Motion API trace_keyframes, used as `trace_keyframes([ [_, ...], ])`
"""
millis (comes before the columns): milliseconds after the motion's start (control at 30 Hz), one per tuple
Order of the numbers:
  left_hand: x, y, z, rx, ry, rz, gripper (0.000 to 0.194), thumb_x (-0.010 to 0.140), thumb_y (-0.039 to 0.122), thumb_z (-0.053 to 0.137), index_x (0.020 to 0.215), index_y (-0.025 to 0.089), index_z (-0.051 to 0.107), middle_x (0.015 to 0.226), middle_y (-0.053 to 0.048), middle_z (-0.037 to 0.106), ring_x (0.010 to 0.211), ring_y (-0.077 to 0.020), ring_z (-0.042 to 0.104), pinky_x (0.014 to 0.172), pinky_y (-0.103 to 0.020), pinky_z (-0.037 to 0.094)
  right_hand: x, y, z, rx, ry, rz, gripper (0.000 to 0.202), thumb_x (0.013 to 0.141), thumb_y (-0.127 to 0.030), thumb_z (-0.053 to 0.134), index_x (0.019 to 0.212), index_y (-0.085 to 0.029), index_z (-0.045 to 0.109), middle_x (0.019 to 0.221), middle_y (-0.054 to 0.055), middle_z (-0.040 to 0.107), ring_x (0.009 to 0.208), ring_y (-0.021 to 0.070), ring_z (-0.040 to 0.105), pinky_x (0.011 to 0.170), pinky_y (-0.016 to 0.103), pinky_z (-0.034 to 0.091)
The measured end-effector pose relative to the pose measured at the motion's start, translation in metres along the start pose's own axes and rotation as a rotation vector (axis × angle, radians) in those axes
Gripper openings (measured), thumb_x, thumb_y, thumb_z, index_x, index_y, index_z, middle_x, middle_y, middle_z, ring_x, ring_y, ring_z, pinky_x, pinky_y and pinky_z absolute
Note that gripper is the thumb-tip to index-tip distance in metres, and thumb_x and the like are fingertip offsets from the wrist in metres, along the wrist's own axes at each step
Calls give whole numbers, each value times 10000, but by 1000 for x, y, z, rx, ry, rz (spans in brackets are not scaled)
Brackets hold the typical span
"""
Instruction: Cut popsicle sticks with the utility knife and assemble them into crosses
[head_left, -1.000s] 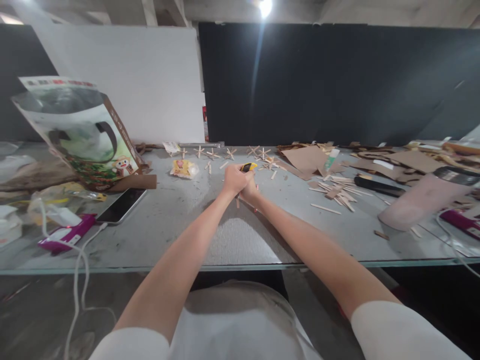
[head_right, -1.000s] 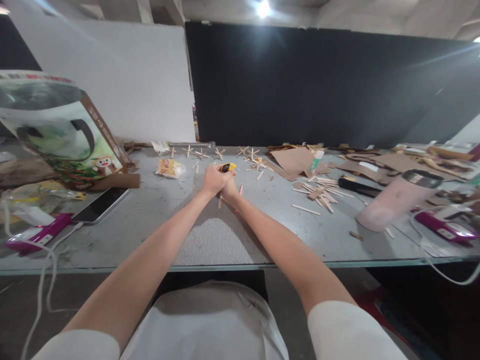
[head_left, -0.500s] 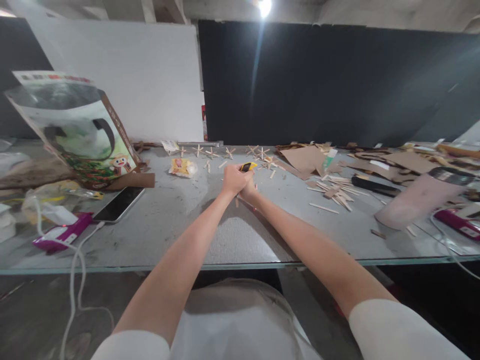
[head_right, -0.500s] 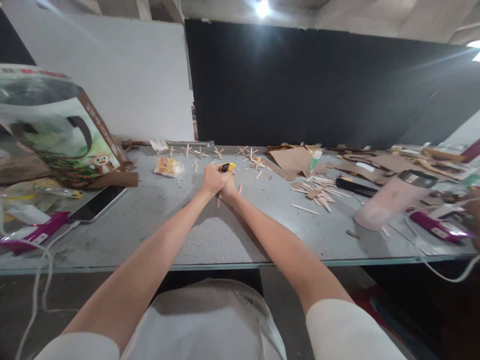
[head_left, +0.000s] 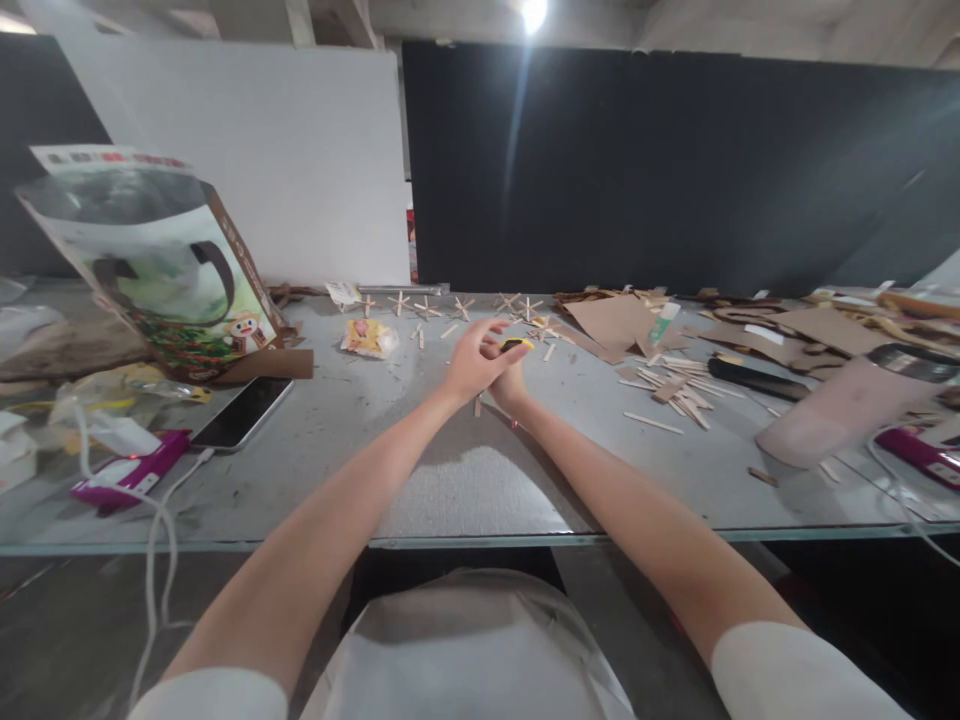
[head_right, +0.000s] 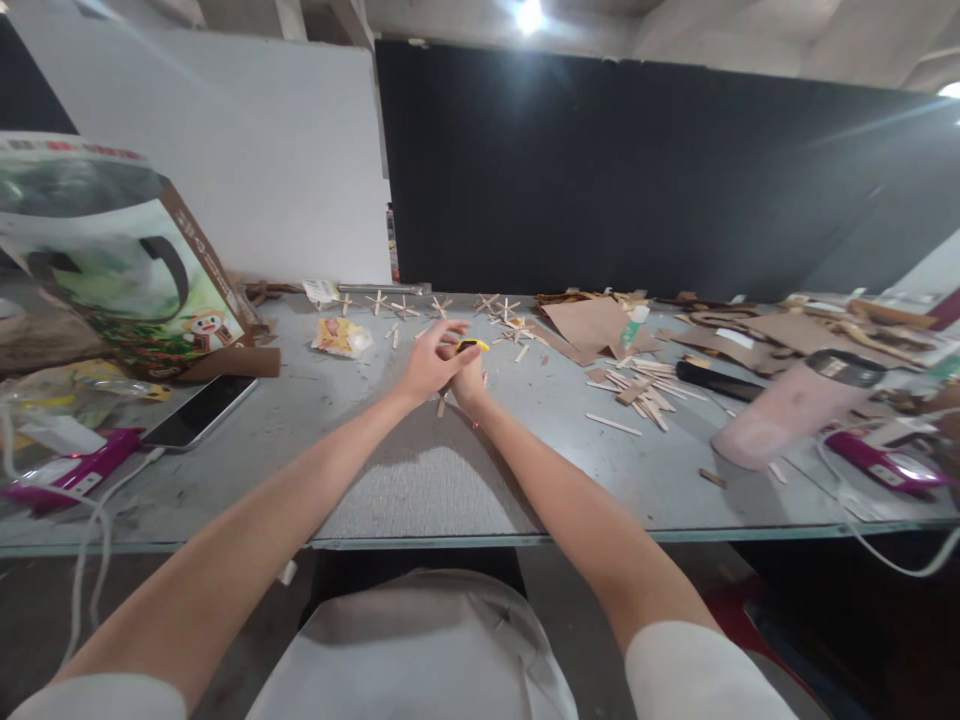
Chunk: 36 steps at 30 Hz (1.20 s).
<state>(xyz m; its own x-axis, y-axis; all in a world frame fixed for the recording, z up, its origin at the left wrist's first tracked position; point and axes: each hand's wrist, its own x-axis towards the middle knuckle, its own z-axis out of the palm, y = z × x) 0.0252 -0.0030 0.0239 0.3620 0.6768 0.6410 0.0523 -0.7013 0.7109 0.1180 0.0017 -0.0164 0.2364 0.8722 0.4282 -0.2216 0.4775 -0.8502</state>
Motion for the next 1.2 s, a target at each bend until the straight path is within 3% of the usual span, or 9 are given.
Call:
trace_keyframes([
  [67,-8,-5,-15,-17,111,-57,437,883,488,775,1205,212,667,1253,-120,683,1000,-183,669,837,-288,530,-1,-12,-2,44,27,-42,576,834,-597,683,574,-274,283,479,-84,280,436,111,298,424,264,310],
  [133,-16,-11,-29,-56,115,-215,345,987,523,633,1077,191,663,1076,-98,704,856,-159,663,714,-255,509,-2,-25,-2,78,38,-81,632,870,-606,641,546,-272,213,458,-89,207,426,101,215,428,270,279],
  [233,-27,-14,-42,-141,-212,-520,430,1042,547,507,897,174,663,737,-45,671,560,-130,589,534,-242,426,-5,-44,-1,140,60,-217,702,902,-655,618,515,-266,181,441,-91,165,421,94,139,434,290,232],
  [300,-33,-11,-43,-157,-370,-578,390,1015,534,575,884,177,664,678,-41,682,514,-129,589,493,-236,386,-9,-54,1,160,59,-286,725,904,-663,636,502,-258,189,440,-91,157,426,93,118,447,299,221],
  [533,-41,3,-32,-212,-488,-571,387,1007,530,584,862,176,647,610,-6,630,492,-121,537,489,-236,361,-22,-69,8,136,40,-333,720,914,-654,635,504,-254,200,454,-89,148,442,100,102,467,319,217],
  [700,-44,-4,-28,-223,-413,-470,410,1030,526,535,761,217,511,477,70,435,431,-103,386,482,-228,283,-22,-69,10,175,21,-344,716,878,-612,676,504,-246,188,452,-91,148,443,95,99,472,315,211],
  [900,-46,-14,-19,-300,-343,-475,464,1041,527,533,702,231,420,523,103,254,423,-77,223,483,-234,226,-20,-69,9,254,174,-270,710,936,-628,605,548,-248,147,478,-94,108,452,106,95,461,310,234],
  [1067,-46,-16,-18,-346,-316,-458,493,990,600,600,711,229,434,567,93,263,453,-73,218,488,-235,223,-13,-73,0,359,284,-215,669,971,-547,567,577,-244,118,474,-87,98,433,108,94,432,313,210],
  [1200,-46,-12,-19,-336,-328,-439,498,973,613,616,711,232,430,575,88,265,463,-75,223,493,-241,218,-6,-73,-9,349,335,-176,676,986,-596,509,586,-244,92,460,-84,78,420,111,102,418,311,232],
])
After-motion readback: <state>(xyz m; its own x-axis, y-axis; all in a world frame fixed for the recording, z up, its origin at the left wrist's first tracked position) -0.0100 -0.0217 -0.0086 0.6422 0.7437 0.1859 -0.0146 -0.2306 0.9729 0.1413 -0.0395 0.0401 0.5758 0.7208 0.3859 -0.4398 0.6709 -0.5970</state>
